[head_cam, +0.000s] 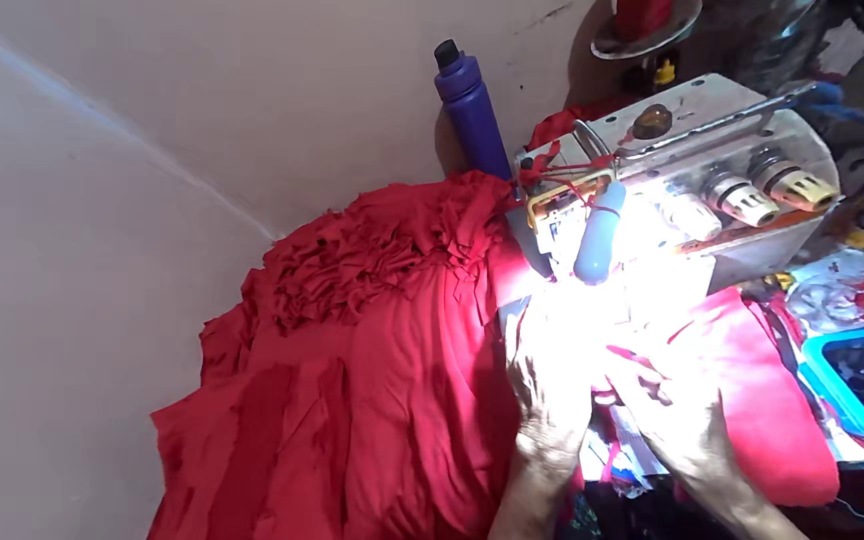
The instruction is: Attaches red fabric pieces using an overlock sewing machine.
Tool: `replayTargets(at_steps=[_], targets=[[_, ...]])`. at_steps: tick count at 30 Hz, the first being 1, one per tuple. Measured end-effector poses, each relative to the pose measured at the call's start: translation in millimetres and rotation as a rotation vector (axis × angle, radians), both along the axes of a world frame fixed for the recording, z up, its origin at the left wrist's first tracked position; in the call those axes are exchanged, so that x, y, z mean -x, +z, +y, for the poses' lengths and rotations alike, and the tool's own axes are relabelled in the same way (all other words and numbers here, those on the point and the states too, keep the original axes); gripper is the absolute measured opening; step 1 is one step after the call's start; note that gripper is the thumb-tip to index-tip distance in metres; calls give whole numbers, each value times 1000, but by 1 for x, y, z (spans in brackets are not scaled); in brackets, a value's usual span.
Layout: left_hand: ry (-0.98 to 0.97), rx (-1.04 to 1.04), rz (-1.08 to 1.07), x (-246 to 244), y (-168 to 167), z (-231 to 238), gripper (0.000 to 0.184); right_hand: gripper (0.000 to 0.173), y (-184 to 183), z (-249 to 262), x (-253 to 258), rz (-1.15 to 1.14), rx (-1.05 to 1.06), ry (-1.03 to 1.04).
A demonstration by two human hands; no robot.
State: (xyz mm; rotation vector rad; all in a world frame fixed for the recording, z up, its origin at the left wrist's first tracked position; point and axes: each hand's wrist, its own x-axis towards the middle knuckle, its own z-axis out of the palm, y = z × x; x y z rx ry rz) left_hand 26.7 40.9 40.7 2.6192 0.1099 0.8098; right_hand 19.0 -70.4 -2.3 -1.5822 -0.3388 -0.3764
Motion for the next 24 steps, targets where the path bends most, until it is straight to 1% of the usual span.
replayTargets(at_steps=[2,4,6,8,11,12,13,15,18,19,20,22,24], targets=[[-40,18,119,-9,8,11,34,22,4,0,-12,-30,129,-47],[-64,13,244,-20,16,26,47,26,4,0,-24,-74,272,-112],[-44,33,317,-27,26,35,48,29,5,-1,-27,-87,360,-139],[-8,32,314,-40,34,42,39,31,5,-5,-23,-98,416,-128],[42,-14,374,-75,39,58,40,31,1,-22,-5,-193,474,-125],[74,-7,383,-91,36,69,42,29,0,-31,3,-242,493,-114],[82,1,311,-105,26,84,40,28,-3,-42,12,-273,513,-82],[-18,167,235,-109,21,102,39,28,-11,-64,31,-323,561,-33],[-228,431,73,-74,16,112,35,30,-30,-91,61,-410,634,-24],[-236,452,-7,-54,13,110,33,30,-38,-98,68,-445,678,-44],[-204,423,-76,-30,10,104,33,29,-46,-103,72,-483,735,-62],[-99,342,-145,26,1,88,31,25,-64,-107,73,-585,852,-89],[-61,321,-228,65,-14,72,26,15,-79,-108,68,-678,875,-104]])
